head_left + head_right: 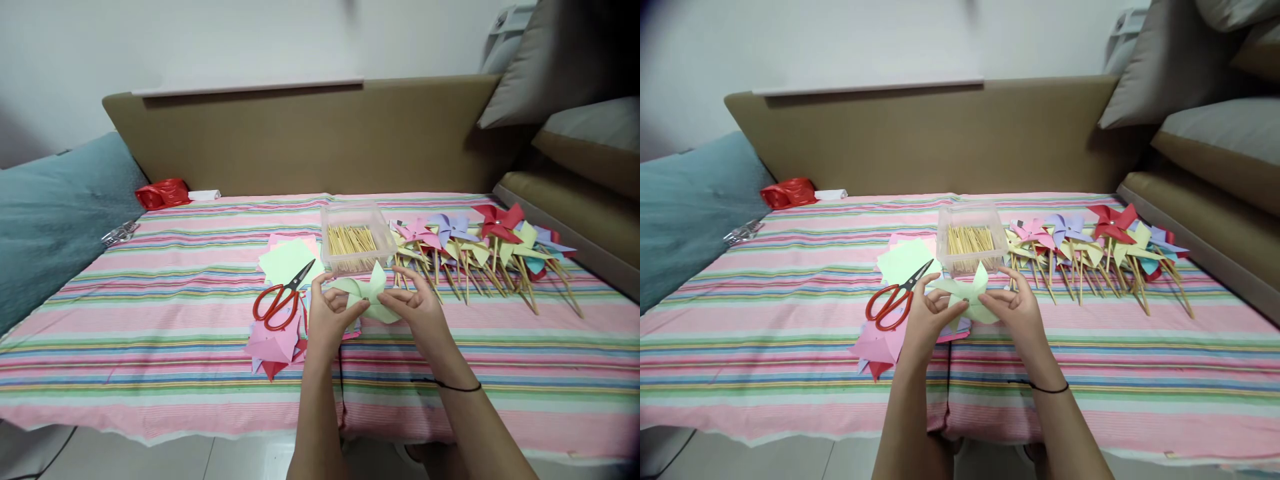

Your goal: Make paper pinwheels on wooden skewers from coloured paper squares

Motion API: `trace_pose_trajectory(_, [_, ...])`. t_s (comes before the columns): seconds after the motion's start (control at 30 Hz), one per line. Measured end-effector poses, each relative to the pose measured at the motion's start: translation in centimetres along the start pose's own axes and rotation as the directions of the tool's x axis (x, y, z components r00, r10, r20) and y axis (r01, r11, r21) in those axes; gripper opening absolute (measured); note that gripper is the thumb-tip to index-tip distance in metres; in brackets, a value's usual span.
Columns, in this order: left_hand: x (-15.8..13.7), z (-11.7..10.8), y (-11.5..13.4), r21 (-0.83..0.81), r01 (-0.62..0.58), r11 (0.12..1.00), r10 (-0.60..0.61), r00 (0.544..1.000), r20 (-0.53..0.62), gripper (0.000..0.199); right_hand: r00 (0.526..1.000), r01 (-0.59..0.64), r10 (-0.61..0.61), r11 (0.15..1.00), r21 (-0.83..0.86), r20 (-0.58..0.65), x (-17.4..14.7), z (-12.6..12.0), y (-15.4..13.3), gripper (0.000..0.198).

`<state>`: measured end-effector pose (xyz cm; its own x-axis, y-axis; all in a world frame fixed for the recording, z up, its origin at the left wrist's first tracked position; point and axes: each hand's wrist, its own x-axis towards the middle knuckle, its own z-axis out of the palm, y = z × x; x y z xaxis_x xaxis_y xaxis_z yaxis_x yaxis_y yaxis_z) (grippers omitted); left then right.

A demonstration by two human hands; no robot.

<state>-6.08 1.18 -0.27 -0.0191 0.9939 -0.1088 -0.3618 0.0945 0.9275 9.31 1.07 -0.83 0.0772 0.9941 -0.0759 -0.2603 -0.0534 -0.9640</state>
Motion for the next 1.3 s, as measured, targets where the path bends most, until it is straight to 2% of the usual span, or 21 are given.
trace_pose_trajectory(0.17, [-0.3,0.3,0.4,-0.067,-0.051,0.996,0.052,0.999,0.004,0.074,0.993,0.112,-0.108,0.991,-0.068,0.051,-0.4,0.1,-0.9,0.079])
trace_pose_trajectory(0.37, [-0.4,0.7,0.7,-0.122,-0.1,0.987,0.101,0.995,0.0,0.066,0.961,0.263,-0.249,0.957,-0.123,0.117,-1.0,0.4,-1.8,0.074])
trace_pose_trajectory(0.53, [0.0,0.5,0.3,-0.172,-0.098,0.98,0.088,0.994,-0.067,0.062,0.939,0.331,-0.342,0.918,-0.217,-0.018,-0.1,-0.5,-2.3,0.044])
trace_pose_trajectory(0.6, [0.2,0.4,0.0,-0.178,-0.098,0.979,0.084,0.993,-0.084,0.061,0.922,0.352,-0.386,0.87,-0.346,-0.033,1.8,-0.8,-3.1,0.028])
trace_pose_trajectory(0.67, [0.4,0.5,-0.3,-0.173,-0.087,0.981,0.076,0.994,-0.073,0.057,0.907,0.37,-0.419,0.74,-0.562,0.045,4.7,-0.6,-4.3,0.016])
trace_pose_trajectory(0.7, [0.4,0.5,-0.4,-0.166,-0.081,0.983,0.072,0.996,-0.061,0.052,0.909,0.36,-0.405,0.64,-0.679,0.1,6.4,-0.3,-5.1,0.015])
trace_pose_trajectory(0.73, [0.5,0.6,-0.5,-0.154,-0.073,0.985,0.067,0.997,-0.047,0.045,0.92,0.345,-0.347,0.505,-0.791,0.179,8.2,0.2,-5.7,0.017])
trace_pose_trajectory(0.77, [0.6,0.6,-0.6,-0.141,-0.064,0.988,0.06,0.998,-0.034,0.038,0.938,0.322,-0.24,0.336,-0.885,0.25,10.1,0.8,-6.3,0.02])
trace_pose_trajectory(0.8, [0.7,0.7,-0.7,-0.127,-0.055,0.99,0.052,0.998,-0.027,0.031,0.944,0.318,-0.182,0.277,-0.907,0.275,11.9,1.5,-6.7,0.019])
trace_pose_trajectory(0.9, [0.8,0.6,-1.0,-0.103,-0.027,0.994,0.022,0.999,-0.044,0.023,0.953,0.303,-0.044,0.18,-0.936,0.3,16.3,3.4,-6.6,0.015])
trace_pose_trajectory(1.0, [0.8,0.4,-1.2,-0.099,-0.011,0.995,0.004,0.998,-0.071,0.022,0.951,0.256,0.148,0.114,-0.96,0.272,18.9,4.5,-4.9,0.006])
trace_pose_trajectory(1.13, [0.7,0.2,-0.8,-0.11,0.015,0.994,-0.025,0.996,-0.089,0.021,0.909,0.185,0.369,0.063,-0.981,0.195,20.3,5.4,-2.5,0.023])
trace_pose_trajectory(1.3, [0.4,0.5,0.1,-0.246,0.045,0.968,-0.074,0.991,-0.109,0.035,0.875,0.137,0.461,0.058,-0.989,0.148,21.1,6.2,-1.1,0.026])
